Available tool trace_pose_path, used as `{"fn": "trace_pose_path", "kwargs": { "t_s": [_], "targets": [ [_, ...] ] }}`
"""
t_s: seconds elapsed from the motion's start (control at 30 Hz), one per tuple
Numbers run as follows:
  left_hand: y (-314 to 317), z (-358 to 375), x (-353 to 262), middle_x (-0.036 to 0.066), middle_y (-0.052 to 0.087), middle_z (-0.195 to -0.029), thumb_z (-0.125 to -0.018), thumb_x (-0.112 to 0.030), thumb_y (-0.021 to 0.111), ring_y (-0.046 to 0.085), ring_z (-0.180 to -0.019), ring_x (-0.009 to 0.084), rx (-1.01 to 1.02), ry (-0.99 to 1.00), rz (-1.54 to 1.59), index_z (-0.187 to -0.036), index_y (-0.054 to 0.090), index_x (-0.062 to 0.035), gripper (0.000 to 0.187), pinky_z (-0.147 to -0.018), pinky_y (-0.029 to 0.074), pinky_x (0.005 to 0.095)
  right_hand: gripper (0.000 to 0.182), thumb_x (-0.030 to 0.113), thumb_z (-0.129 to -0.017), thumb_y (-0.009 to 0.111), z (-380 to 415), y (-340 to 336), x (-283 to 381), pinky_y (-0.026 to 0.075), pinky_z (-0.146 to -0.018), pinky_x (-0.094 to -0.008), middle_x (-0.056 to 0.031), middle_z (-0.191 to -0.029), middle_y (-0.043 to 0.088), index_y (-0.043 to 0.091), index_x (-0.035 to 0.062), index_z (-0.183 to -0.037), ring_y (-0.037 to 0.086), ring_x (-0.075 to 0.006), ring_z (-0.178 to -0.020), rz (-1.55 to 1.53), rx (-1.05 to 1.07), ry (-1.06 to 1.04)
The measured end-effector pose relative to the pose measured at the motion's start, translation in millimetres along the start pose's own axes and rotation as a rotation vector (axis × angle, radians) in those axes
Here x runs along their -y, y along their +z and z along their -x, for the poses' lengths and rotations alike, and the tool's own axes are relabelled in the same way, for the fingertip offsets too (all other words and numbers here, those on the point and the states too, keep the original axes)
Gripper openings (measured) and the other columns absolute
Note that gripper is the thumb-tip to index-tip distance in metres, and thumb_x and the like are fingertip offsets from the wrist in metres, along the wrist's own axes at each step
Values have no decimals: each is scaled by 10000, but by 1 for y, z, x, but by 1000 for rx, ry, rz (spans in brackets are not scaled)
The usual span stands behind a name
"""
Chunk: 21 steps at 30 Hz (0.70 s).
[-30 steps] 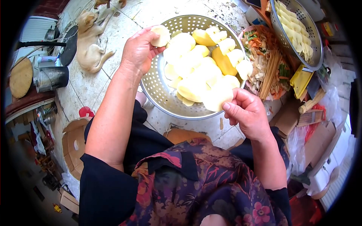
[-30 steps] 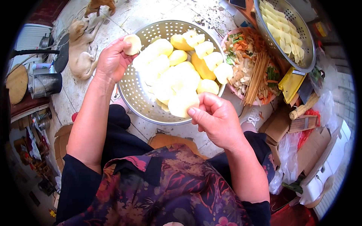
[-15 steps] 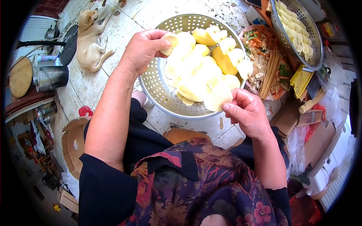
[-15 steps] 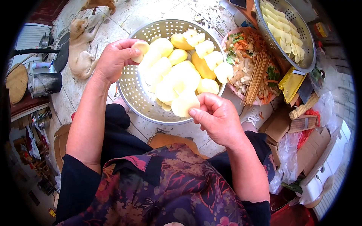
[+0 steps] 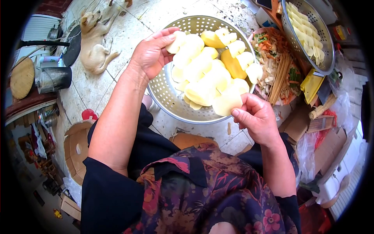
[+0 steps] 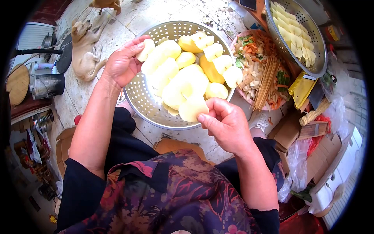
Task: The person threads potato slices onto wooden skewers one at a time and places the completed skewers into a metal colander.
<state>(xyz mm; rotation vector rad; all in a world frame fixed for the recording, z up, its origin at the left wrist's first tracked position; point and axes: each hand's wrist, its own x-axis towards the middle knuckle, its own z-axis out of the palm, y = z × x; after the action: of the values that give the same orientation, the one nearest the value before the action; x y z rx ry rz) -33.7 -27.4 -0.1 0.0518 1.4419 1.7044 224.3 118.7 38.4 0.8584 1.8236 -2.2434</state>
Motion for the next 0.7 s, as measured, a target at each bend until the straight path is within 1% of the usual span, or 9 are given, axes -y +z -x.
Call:
{"fn": "trace_pose_path", "kwargs": {
  "t_s": [0.07, 0.13, 0.23, 0.37, 0.43, 0.53, 0.7],
  "targets": [
    [0, 0, 1, 95, 634, -1062, -914, -155, 560, 635, -952, 179, -28, 7, 13, -1175, 536, -34, 289, -853, 528, 335, 122, 118, -861, 648, 0, 0, 0, 396, -516, -183, 47, -671, 540, 599, 25, -923, 469, -27, -570, -8, 1, 5],
    [0, 0, 2, 84, 646, -1041, -889, -171, 608, 639, -937, 171, -103, -24, 2, -1137, 558, -52, 279, -833, 531, 323, 121, 117, -862, 647, -1, 0, 0, 391, -510, -182, 46, -668, 538, 598, 25, -924, 465, -25, -565, -11, 1, 10],
    [3, 1, 1, 83, 652, -1027, -885, -198, 620, 644, -924, 172, -105, -46, -57, -1120, 570, -56, 279, -827, 531, 318, 118, 112, -861, 645, -1, 1, -2, 388, -509, -179, 46, -664, 539, 598, 24, -926, 464, -22, -566, -32, -11, 30],
    [7, 3, 2, 91, 657, -1012, -889, -213, 618, 648, -914, 175, -75, -62, -105, -1105, 579, -41, 279, -829, 533, 328, 109, 103, -858, 642, 0, 3, -2, 387, -508, -178, 48, -659, 539, 598, 25, -922, 462, -20, -563, -31, -37, 41],
    [9, 6, 1, 106, 659, -1001, -888, -232, 620, 652, -911, 183, -78, -109, -115, -1097, 581, -22, 299, -817, 540, 336, 100, 95, -856, 638, 0, 3, -3, 386, -507, -178, 50, -656, 540, 602, 27, -920, 460, -19, -560, -22, -50, 37],
    [16, 11, 0, 118, 660, -994, -887, -235, 620, 656, -906, 190, -67, -116, -97, -1090, 583, -8, 308, -799, 548, 340, 93, 94, -856, 637, 0, 3, -4, 385, -506, -179, 53, -652, 534, 605, 30, -916, 457, -19, -556, -3, -58, 37],
    [16, 11, 2, 119, 662, -989, -888, -230, 611, 664, -883, 192, -52, -152, -130, -1098, 575, -3, 311, -781, 551, 333, 86, 92, -856, 636, -1, 5, -4, 385, -507, -182, 56, -653, 527, 605, 31, -907, 454, -19, -557, 3, -75, 50]
  ]
}}
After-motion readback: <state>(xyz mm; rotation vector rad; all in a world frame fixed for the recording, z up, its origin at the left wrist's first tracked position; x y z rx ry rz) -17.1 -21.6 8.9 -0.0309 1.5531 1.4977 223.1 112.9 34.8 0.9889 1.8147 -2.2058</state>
